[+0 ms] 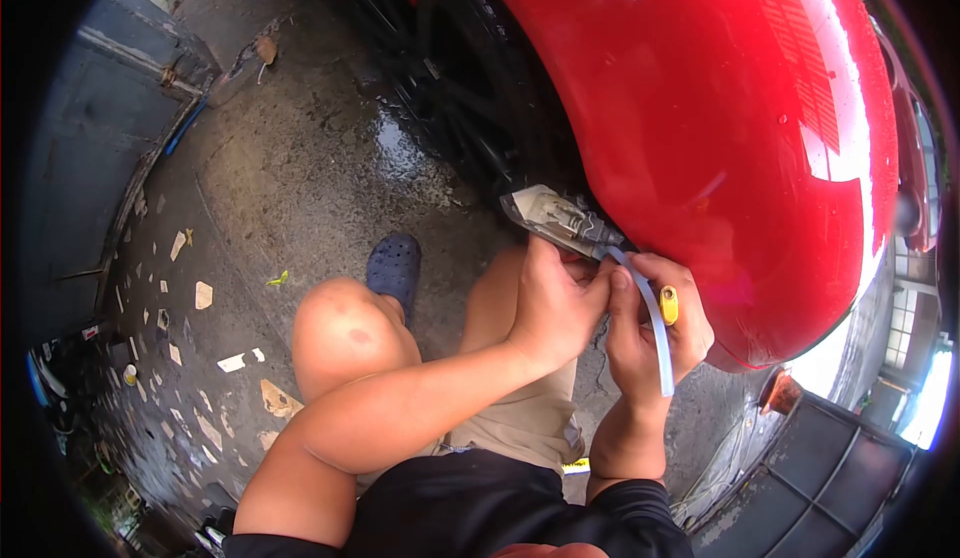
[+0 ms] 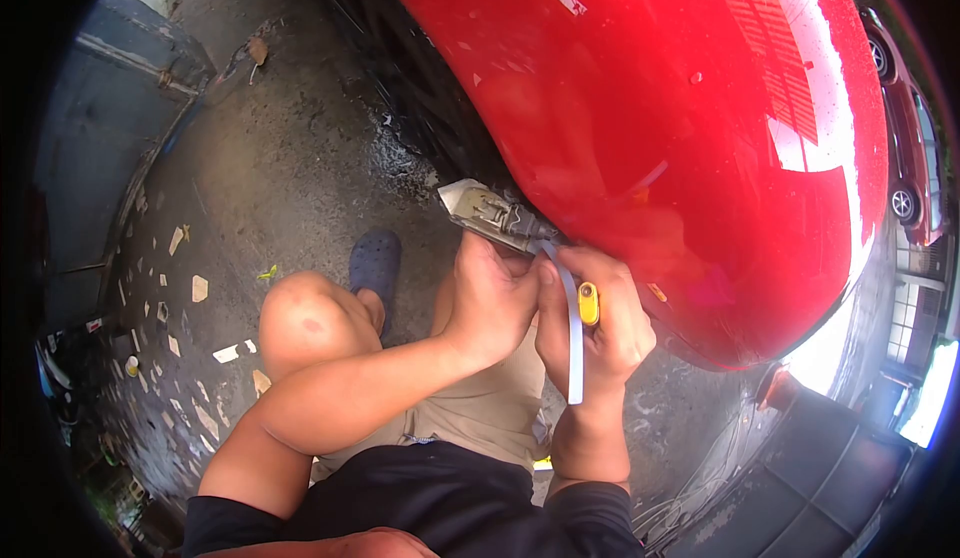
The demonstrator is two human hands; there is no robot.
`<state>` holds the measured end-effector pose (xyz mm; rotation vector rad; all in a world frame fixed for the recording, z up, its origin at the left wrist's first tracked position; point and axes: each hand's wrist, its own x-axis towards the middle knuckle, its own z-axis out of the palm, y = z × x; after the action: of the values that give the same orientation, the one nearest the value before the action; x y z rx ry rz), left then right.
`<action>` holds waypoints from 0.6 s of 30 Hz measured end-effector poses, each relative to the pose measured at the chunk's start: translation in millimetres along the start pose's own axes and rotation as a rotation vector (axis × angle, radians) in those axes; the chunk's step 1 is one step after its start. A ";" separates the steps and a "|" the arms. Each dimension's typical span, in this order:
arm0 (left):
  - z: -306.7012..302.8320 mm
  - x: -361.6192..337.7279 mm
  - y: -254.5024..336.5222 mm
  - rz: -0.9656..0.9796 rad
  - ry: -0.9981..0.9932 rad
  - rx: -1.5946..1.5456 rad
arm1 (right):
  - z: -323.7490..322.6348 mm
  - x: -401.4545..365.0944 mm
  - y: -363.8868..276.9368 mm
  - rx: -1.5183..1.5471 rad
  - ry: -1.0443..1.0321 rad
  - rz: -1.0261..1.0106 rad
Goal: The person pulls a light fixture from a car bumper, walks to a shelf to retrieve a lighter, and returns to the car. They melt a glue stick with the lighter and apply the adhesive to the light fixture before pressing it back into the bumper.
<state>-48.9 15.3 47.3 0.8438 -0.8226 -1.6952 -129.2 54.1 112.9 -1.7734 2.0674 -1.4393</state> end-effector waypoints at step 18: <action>0.6 -4.5 8.8 -0.075 0.023 0.051 | 1.5 3.2 4.6 0.000 -0.014 -0.121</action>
<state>-44.2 17.6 55.6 0.9377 -0.8302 -1.7329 -132.8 50.2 110.6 -1.9332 1.9846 -1.4521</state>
